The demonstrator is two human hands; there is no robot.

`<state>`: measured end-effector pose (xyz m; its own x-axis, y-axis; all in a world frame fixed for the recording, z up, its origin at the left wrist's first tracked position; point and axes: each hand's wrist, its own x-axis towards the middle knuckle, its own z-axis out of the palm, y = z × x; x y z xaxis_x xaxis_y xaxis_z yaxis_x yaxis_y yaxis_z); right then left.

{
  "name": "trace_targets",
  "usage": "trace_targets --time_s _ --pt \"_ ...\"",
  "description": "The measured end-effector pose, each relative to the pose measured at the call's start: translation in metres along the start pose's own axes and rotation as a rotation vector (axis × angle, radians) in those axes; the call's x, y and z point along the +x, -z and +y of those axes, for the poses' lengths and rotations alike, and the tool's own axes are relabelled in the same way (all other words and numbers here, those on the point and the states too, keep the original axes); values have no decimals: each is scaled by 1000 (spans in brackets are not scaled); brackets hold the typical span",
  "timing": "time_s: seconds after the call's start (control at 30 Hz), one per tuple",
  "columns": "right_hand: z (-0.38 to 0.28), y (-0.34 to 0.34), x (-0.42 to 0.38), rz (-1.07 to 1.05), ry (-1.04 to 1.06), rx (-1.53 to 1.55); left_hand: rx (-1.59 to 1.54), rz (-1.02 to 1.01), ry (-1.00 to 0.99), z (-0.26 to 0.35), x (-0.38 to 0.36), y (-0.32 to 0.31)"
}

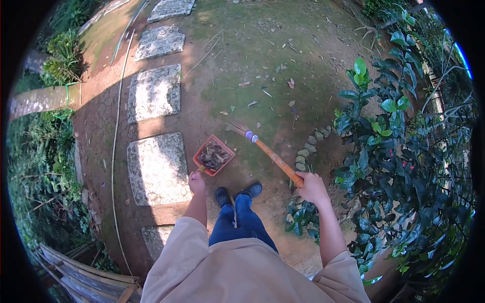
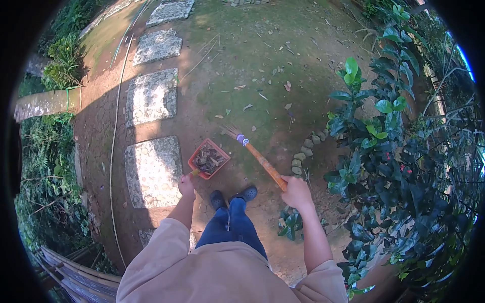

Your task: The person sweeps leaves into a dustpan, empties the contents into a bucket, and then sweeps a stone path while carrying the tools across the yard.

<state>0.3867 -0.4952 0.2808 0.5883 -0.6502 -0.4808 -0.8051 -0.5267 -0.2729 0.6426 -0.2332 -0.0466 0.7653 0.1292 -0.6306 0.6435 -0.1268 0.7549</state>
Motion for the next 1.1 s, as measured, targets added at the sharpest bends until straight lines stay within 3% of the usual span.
trace_targets --time_s 0.27,0.53,0.63,0.73,1.1 --pt "10 -43 48 -3 6 -30 -9 -6 15 -9 -3 10" --pt "16 -25 -7 -198 5 111 -17 -68 195 25 -24 27" --pt "30 -11 -39 -208 -39 260 27 -95 112 -1 4 33" --pt "40 -14 -57 -170 -80 390 36 -96 100 -9 9 35" --pt "17 -12 -51 48 -70 263 -6 -119 69 3 17 43"
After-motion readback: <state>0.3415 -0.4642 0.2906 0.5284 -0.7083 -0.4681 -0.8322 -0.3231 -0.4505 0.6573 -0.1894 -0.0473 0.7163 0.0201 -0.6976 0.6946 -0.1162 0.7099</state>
